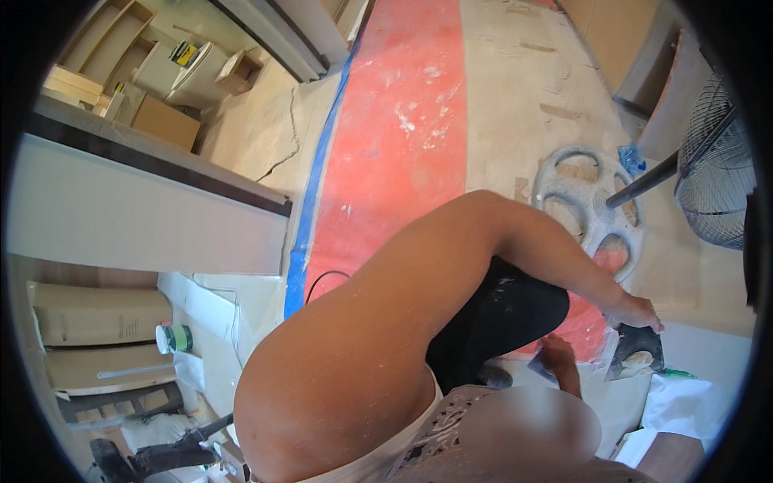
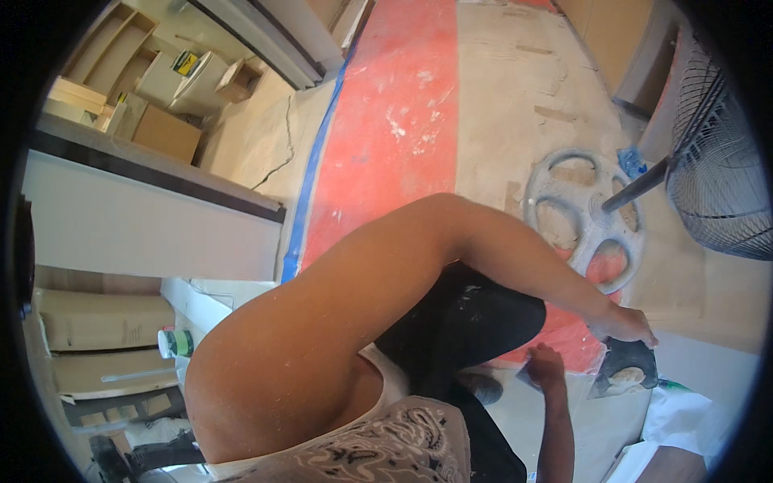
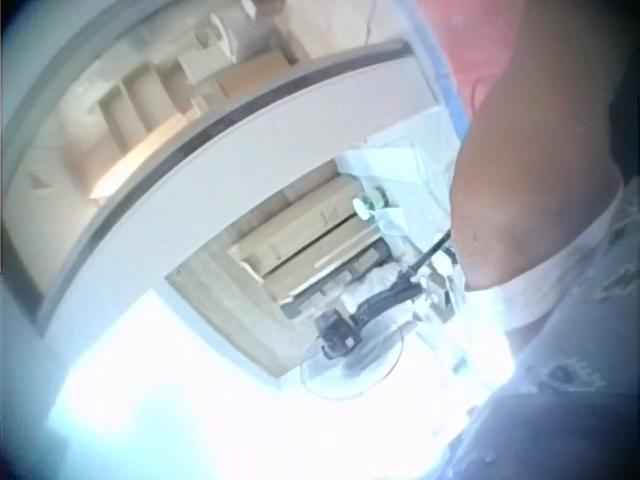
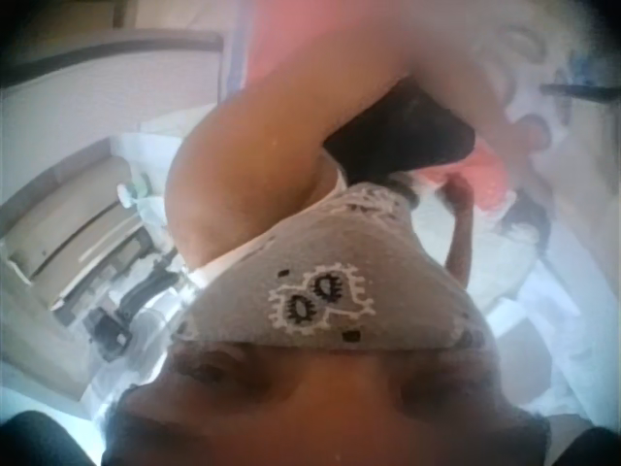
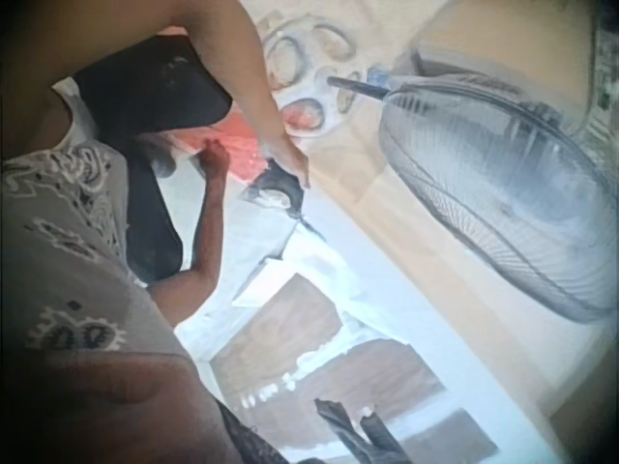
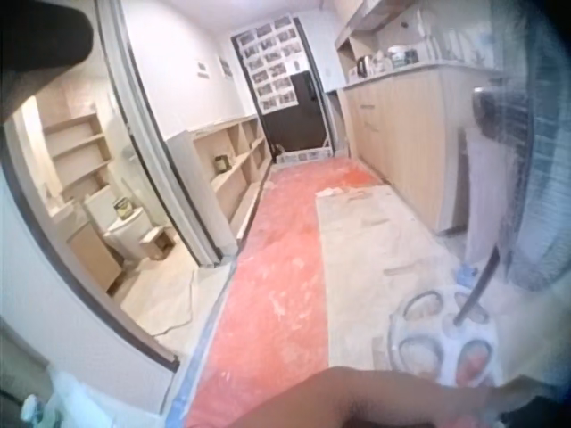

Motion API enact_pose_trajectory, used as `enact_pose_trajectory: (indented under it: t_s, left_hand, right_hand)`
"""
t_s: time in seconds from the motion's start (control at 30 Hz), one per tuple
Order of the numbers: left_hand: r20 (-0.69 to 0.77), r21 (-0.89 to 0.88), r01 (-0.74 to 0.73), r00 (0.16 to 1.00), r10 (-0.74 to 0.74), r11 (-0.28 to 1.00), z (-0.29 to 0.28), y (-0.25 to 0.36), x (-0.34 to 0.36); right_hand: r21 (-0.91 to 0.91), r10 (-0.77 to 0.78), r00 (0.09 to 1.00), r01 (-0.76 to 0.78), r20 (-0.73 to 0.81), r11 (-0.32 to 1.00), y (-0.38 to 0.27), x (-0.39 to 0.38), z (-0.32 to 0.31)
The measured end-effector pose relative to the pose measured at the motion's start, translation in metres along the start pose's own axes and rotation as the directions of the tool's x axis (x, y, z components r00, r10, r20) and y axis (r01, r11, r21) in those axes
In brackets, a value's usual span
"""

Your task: The person kneels on a protective sheet and uses a putty knife and hawk to apply white filler to a curved wall section and a floor area. The person repeatedly scoops filler and smooths it onto the surfaces.

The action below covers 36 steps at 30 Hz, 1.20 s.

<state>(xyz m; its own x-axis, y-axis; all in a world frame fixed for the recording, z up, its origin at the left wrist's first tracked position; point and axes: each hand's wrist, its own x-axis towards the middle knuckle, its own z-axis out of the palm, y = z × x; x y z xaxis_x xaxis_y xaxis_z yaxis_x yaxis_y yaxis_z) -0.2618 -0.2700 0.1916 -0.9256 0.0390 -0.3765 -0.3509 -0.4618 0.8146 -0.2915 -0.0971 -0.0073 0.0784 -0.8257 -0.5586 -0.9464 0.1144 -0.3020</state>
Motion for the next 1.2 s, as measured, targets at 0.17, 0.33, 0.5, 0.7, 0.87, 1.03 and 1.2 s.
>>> enact_pose_trajectory:
  t_s: [0.17, 0.33, 0.5, 0.7, 0.87, 1.03, 1.2]
  left_hand:
    - [0.051, -0.074, -0.050, 0.997, 0.054, 0.996, -0.013, 0.008, -0.013]
    - [0.112, -0.162, -0.006, 0.993, 0.025, 0.987, -0.037, 0.000, -0.013]
    - [0.137, -0.080, 0.107, 0.986, -0.096, 0.991, -0.035, -0.006, -0.013]
    - [0.134, 0.016, 0.139, 0.981, -0.140, 0.990, -0.031, -0.010, -0.012]
    - [0.086, -0.006, 0.179, 0.980, -0.177, 0.984, -0.031, -0.009, -0.012]
    - [0.069, -0.008, 0.216, 0.974, -0.215, 0.976, -0.026, -0.002, -0.014]
    - [0.042, -0.037, 0.206, 0.978, -0.204, 0.978, -0.032, -0.012, -0.008]
  right_hand:
    - [0.129, -0.044, 0.980, 0.070, -0.194, 0.989, -0.038, 0.052, 0.017]
    - [0.111, -0.036, 0.998, 0.042, -0.058, 0.993, -0.041, 0.068, 0.014]
    - [0.034, 0.028, 0.994, -0.025, -0.103, 0.999, -0.028, 0.069, 0.002]
    - [0.040, 0.004, 0.996, 0.000, -0.087, 0.999, -0.024, 0.072, 0.010]
    - [0.072, -0.003, 1.000, 0.003, 0.005, 0.997, -0.021, 0.076, 0.019]
    - [0.005, 0.003, 1.000, -0.003, 0.016, 1.000, -0.009, 0.085, 0.022]
    - [0.063, -0.001, 1.000, 0.001, 0.003, 0.998, -0.020, 0.079, 0.011]
